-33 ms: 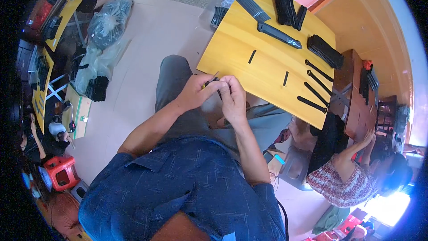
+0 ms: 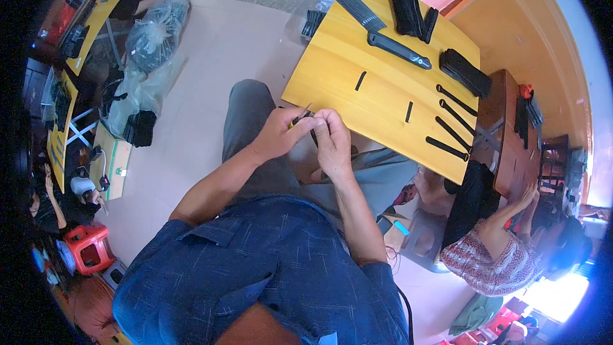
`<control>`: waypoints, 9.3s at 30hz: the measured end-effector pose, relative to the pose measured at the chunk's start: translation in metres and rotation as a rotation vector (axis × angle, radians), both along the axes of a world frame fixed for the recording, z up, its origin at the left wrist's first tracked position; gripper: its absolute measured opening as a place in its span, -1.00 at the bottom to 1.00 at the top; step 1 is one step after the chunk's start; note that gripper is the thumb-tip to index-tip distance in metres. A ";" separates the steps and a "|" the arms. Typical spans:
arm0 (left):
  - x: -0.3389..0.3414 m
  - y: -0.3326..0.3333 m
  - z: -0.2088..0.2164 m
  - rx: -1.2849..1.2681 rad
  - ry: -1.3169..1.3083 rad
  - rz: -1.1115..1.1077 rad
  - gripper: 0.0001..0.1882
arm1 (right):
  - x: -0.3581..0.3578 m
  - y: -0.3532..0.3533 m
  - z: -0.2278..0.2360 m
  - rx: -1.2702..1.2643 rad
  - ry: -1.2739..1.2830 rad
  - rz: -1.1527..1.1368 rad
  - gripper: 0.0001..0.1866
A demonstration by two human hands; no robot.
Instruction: Assembling plastic buckles and adjustment sliders onto black fabric straps for soft goods.
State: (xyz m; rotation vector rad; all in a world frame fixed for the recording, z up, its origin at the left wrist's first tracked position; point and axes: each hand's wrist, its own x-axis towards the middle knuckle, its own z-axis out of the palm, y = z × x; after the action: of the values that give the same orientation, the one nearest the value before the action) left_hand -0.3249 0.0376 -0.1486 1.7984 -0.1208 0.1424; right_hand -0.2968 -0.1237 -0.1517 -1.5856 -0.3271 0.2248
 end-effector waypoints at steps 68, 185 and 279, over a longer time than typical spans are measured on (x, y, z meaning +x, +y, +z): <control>0.212 0.007 -0.023 -0.308 0.363 0.250 -0.61 | -0.015 -0.318 -0.001 0.465 -0.093 -0.902 -0.73; -0.010 -0.080 0.097 -0.177 -0.154 -0.462 -0.88 | -0.036 -0.140 0.088 0.104 0.026 0.291 -0.53; 0.204 -0.038 -0.011 0.616 0.227 -0.021 -0.71 | 0.153 -0.173 -0.028 -0.747 -0.112 -0.605 -0.92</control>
State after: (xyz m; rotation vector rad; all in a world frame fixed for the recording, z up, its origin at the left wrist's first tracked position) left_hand -0.1213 -0.0006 -0.1593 2.4106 -0.0198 -0.1311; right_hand -0.1434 -0.2963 -0.1799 -2.3569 0.1943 -0.2454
